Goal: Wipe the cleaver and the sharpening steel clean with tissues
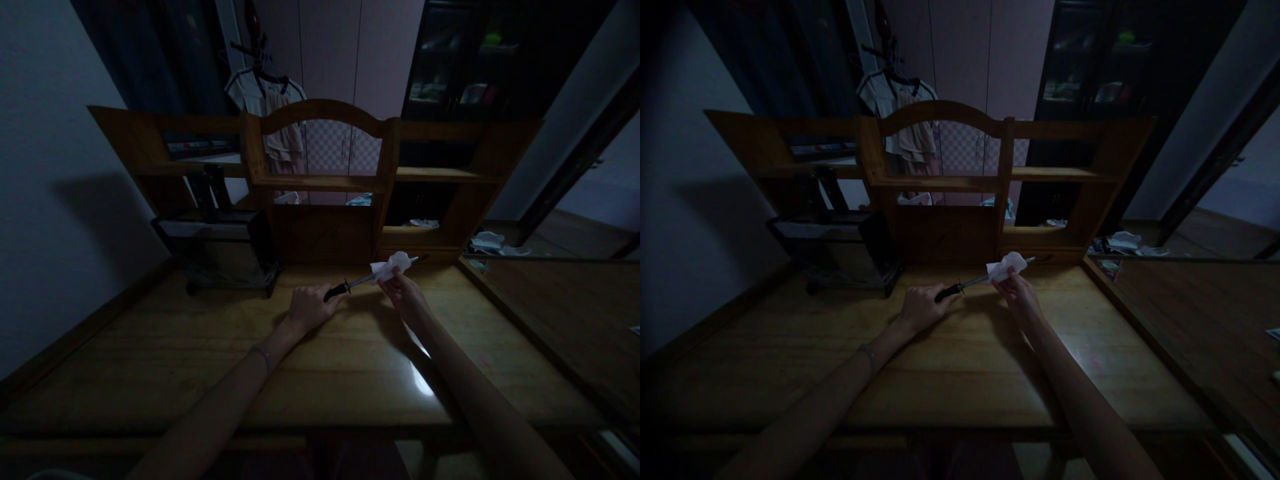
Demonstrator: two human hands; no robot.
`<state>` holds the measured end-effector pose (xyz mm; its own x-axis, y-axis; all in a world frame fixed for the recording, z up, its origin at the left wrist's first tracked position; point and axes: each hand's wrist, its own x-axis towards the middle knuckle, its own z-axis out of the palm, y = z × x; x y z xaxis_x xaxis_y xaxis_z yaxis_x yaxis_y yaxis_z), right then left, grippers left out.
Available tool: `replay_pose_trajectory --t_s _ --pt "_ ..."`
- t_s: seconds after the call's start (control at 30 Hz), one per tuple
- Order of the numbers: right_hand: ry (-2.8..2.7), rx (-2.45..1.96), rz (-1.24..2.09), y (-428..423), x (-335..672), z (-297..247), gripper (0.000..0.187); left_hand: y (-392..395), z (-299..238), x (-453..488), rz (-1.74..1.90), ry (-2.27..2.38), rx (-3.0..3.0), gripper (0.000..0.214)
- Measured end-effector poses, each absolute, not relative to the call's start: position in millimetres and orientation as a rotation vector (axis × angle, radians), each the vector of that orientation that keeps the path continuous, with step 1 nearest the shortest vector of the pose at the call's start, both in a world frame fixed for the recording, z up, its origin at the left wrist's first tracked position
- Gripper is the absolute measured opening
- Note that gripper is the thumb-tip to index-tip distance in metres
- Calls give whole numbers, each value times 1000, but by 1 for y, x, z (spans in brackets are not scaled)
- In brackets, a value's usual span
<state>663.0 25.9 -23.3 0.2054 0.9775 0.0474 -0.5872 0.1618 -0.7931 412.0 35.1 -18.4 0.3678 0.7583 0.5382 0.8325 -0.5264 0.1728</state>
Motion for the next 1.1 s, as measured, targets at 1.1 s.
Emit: replay_pose_trajectory --t_s 1.1 --pt "-427 -657 1223 34 680 -31 8 33 -18 412 -816 -1482 -2494 56"
